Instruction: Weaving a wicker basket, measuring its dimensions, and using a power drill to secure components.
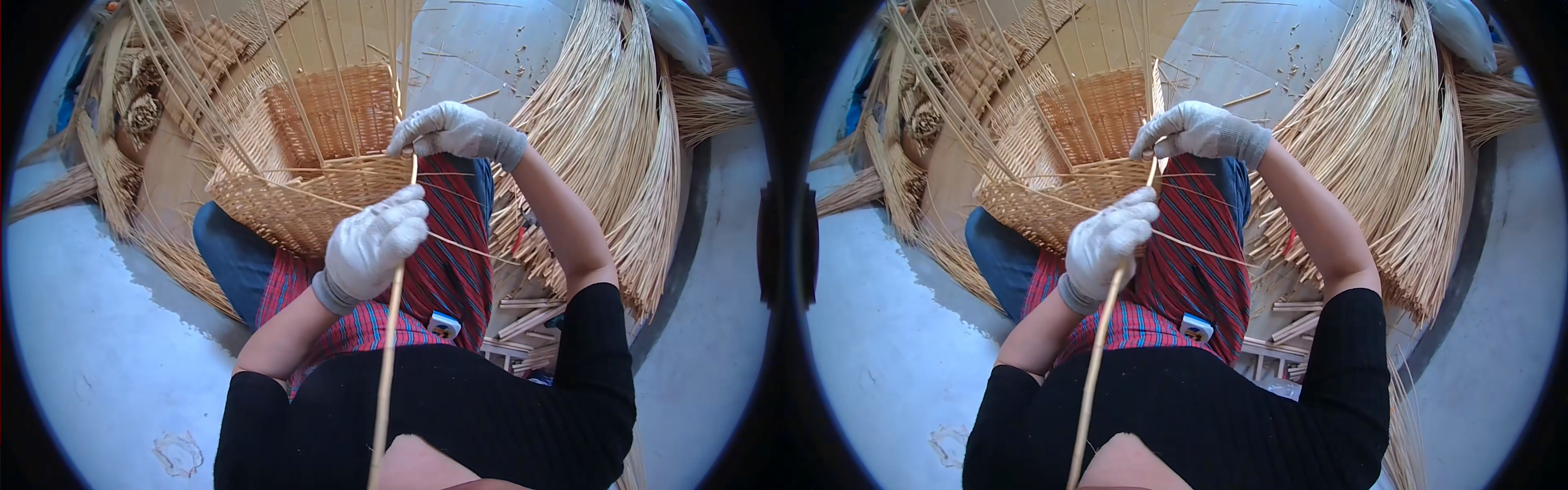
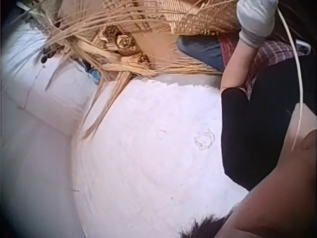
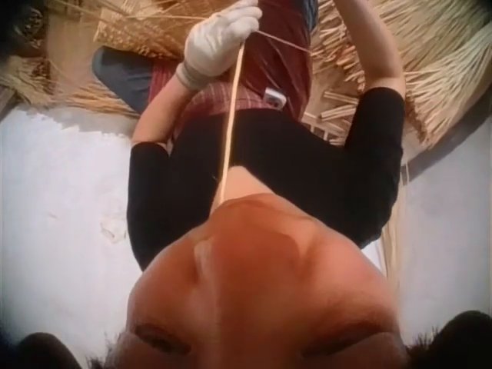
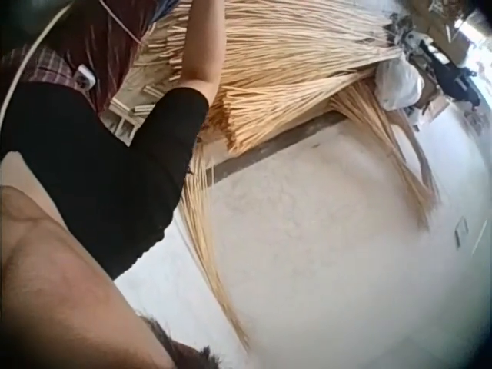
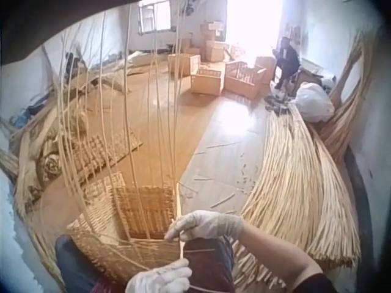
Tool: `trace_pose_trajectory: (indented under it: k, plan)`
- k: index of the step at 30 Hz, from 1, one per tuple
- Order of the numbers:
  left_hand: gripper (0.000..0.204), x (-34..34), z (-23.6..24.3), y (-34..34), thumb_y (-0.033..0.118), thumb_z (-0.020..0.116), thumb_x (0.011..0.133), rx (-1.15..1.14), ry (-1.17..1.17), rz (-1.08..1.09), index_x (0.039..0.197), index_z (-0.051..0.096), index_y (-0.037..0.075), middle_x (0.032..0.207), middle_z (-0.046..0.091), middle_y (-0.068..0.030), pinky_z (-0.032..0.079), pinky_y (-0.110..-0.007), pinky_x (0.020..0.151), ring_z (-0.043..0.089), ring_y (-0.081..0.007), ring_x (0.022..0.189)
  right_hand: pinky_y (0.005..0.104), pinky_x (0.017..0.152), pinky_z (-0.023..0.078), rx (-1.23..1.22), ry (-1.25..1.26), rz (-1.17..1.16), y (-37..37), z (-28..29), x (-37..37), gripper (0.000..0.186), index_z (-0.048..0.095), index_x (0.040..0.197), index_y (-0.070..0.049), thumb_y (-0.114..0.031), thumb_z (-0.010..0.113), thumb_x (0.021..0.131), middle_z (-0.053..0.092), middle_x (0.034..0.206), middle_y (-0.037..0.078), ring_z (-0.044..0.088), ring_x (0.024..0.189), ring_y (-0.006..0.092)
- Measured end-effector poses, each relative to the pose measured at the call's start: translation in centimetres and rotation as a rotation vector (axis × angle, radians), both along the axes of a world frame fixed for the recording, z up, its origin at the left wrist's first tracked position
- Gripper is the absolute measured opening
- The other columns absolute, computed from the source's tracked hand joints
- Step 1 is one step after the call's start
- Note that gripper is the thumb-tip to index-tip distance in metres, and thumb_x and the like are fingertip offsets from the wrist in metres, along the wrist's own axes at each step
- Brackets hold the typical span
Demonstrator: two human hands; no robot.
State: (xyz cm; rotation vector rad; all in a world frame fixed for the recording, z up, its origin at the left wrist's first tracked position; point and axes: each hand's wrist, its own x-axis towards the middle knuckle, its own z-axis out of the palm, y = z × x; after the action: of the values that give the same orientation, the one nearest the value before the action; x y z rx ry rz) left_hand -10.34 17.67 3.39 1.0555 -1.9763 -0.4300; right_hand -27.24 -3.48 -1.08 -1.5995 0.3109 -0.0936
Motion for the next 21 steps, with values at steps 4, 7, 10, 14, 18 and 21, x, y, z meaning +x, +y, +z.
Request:
trace_pose_trajectory:
  k: [4,7,10,14,18,21]
  plan:
    - [0.012,0.9,-1.3,0.2,-0.005,0.046,0.104,0.050,0.575,0.081,0.109,0.053,0.004,0.107,0.069,-0.0167,0.057,-0.049,0.101,0.072,-0.0338,0.108,0.0333,0.106,0.050,0.038,0.085,-0.076,0.6,0.5,-0.2,0.032,0.077,0.117,-0.002,0.008,0.067,0.089,0.074,0.119,0.007,0.066,0.115,0.0179]
    - [0.014,2.4,-2.1,-0.1,-0.009,0.048,0.104,0.324,0.900,0.368,0.108,0.049,0.004,0.109,0.070,-0.0157,0.058,-0.040,0.099,0.071,-0.0240,0.104,0.0322,0.106,0.050,0.022,0.041,-0.071,0.7,0.4,-0.2,0.033,0.078,0.116,-0.002,0.008,0.066,0.087,0.074,0.117,0.006,0.066,0.113,0.0170]
    - [0.015,3.6,-3.3,-1.7,-0.005,0.054,0.104,0.591,1.168,0.525,0.112,0.050,0.007,0.110,0.071,-0.0160,0.062,-0.037,0.096,0.072,-0.0220,0.102,0.0327,0.107,0.050,0.020,0.115,-0.092,0.7,0.3,-0.1,0.031,0.078,0.115,-0.002,0.006,0.067,0.088,0.074,0.118,0.006,0.066,0.114,0.0169]
    - [0.014,4.2,-4.3,-2.7,-0.002,0.061,0.102,0.660,1.272,0.552,0.112,0.054,0.006,0.112,0.073,-0.0180,0.065,-0.033,0.088,0.075,-0.0213,0.094,0.0316,0.104,0.053,-0.086,0.060,-0.184,1.5,1.7,-0.3,0.032,0.075,0.124,-0.006,0.003,0.066,0.094,0.074,0.121,0.004,0.068,0.110,0.0168]
    - [0.014,4.4,-5.0,-2.7,-0.001,0.062,0.102,0.681,1.333,0.532,0.112,0.056,0.005,0.114,0.073,-0.0194,0.065,-0.032,0.086,0.075,-0.0211,0.093,0.0319,0.090,0.056,-0.108,0.198,-0.600,3.7,4.0,-1.0,0.027,0.070,0.128,-0.005,-0.009,0.064,0.102,0.074,0.111,0.007,0.069,0.097,0.0171]
    - [0.016,4.5,-4.8,-2.4,0.001,0.064,0.101,0.664,1.379,0.444,0.114,0.056,0.005,0.113,0.073,-0.0191,0.066,-0.031,0.081,0.076,-0.0209,0.088,0.0310,0.079,0.055,-0.344,0.335,-0.612,5.5,3.7,1.0,0.037,0.068,0.113,0.001,-0.030,0.076,0.095,0.070,0.089,0.008,0.065,0.083,0.0146]
